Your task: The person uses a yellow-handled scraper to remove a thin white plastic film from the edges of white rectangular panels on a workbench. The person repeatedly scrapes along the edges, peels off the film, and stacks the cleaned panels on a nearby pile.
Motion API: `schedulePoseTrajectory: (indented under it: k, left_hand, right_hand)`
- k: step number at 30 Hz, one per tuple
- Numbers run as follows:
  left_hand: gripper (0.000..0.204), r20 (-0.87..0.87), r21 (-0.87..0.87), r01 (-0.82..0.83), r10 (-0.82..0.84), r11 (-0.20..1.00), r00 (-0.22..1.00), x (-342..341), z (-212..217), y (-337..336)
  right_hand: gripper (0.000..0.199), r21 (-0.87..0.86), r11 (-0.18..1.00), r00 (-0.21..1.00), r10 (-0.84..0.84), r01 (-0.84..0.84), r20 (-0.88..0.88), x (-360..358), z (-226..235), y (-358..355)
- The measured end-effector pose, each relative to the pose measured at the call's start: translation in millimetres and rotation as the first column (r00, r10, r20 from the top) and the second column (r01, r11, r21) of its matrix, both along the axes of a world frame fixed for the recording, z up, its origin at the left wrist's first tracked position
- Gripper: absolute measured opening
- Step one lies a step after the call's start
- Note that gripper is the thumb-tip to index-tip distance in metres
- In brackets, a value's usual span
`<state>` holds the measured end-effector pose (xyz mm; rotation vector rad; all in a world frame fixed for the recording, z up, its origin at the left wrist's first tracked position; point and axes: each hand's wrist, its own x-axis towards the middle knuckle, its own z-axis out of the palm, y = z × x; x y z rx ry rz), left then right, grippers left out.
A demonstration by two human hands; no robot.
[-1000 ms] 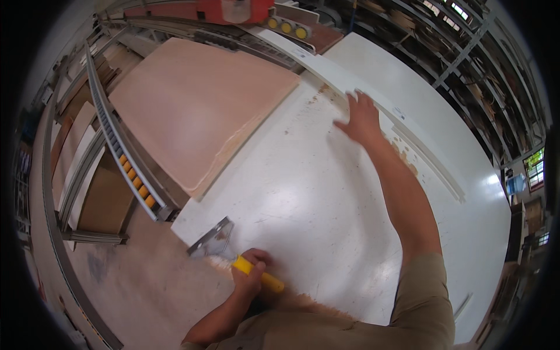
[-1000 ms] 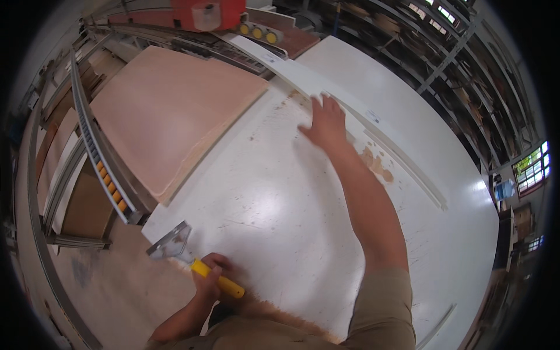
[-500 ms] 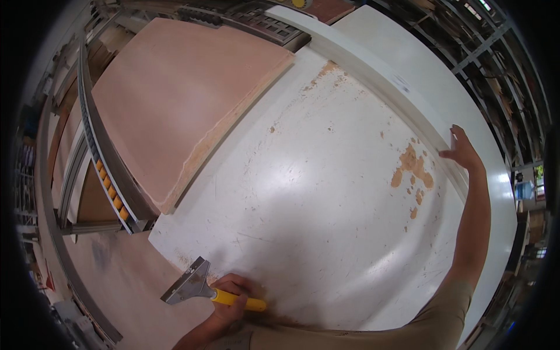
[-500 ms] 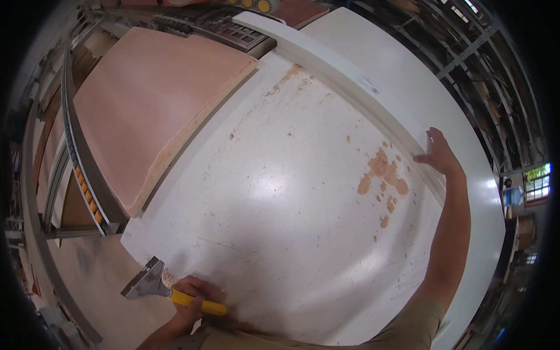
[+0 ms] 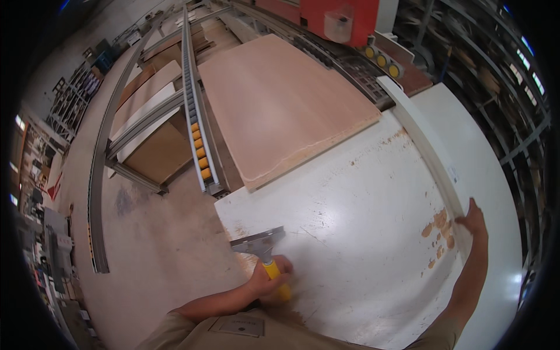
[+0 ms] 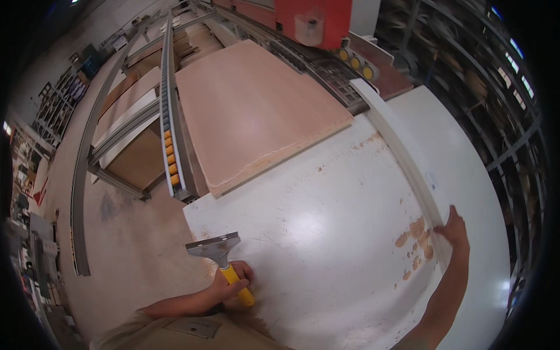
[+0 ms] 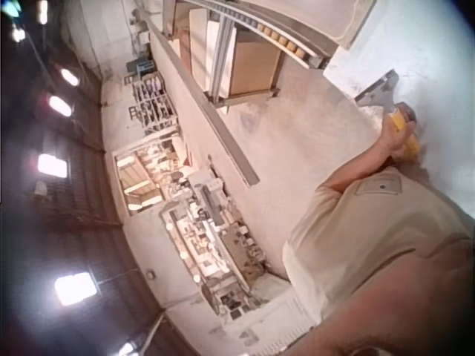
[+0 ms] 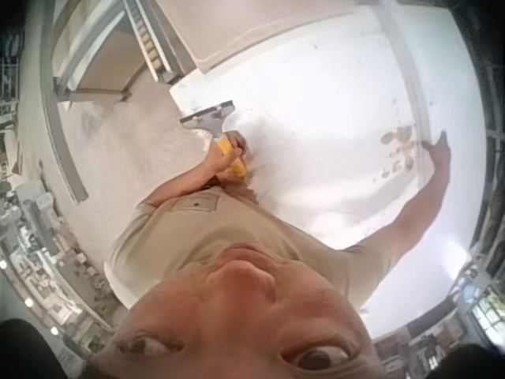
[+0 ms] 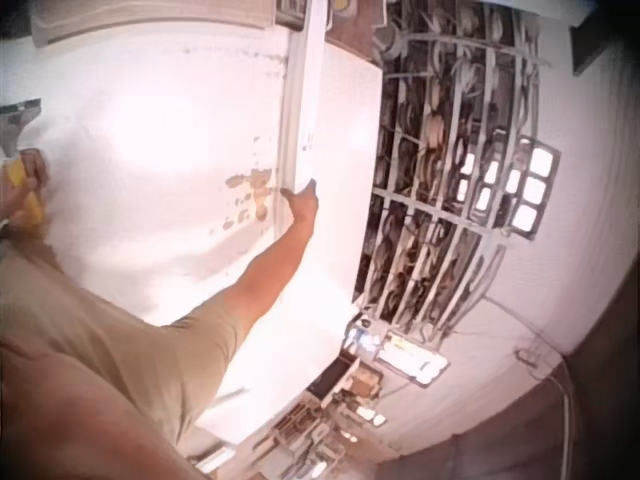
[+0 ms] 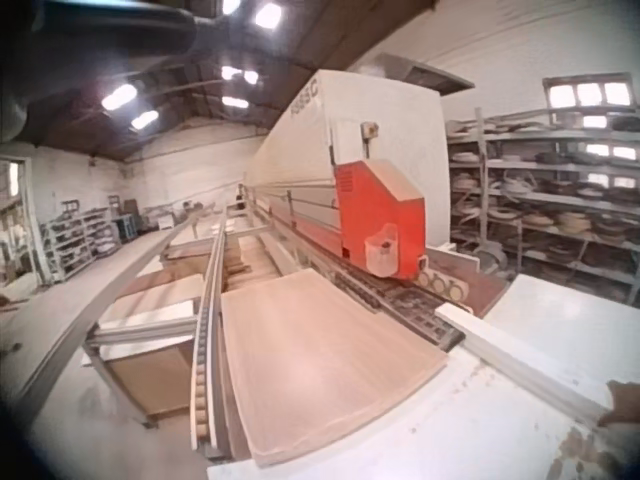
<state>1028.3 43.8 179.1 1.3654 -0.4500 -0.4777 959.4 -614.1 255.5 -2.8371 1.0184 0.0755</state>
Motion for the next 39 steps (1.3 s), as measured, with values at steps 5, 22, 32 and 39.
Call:
schedulePoseTrajectory:
  k: [5, 22, 32, 39]
  left_hand:
    - [0.015, -0.001, 0.018, 0.001, -0.001, 1.0, 1.0, 1.1, 4.3, -7.6]
    - [0.015, 0.05, -0.071, 0.139, -0.136, 0.988, 0.989, 9.5, 10.8, -1.3]
    - [0.02, -0.03, -0.115, 0.11, -0.114, 0.987, 0.993, 2.3, 7.0, -4.2]
    - [0.022, -0.141, -0.161, 0.134, -0.157, 0.978, 0.978, -22.5, -21.6, 17.1]
  right_hand:
    - [0.092, 0.052, 0.996, 0.997, -0.076, 0.077, -0.021, -59.1, -6.2, 87.5]
    - [0.075, 0.146, 0.98, 0.99, -0.136, 0.139, -0.025, -218.5, 33.7, 388.7]
    - [0.071, 0.112, 0.985, 0.953, -0.154, 0.129, 0.26, -239.0, 22.8, 408.5]
    - [0.072, 0.127, 0.979, 0.966, -0.18, 0.158, 0.186, -239.0, 4.6, 401.9]
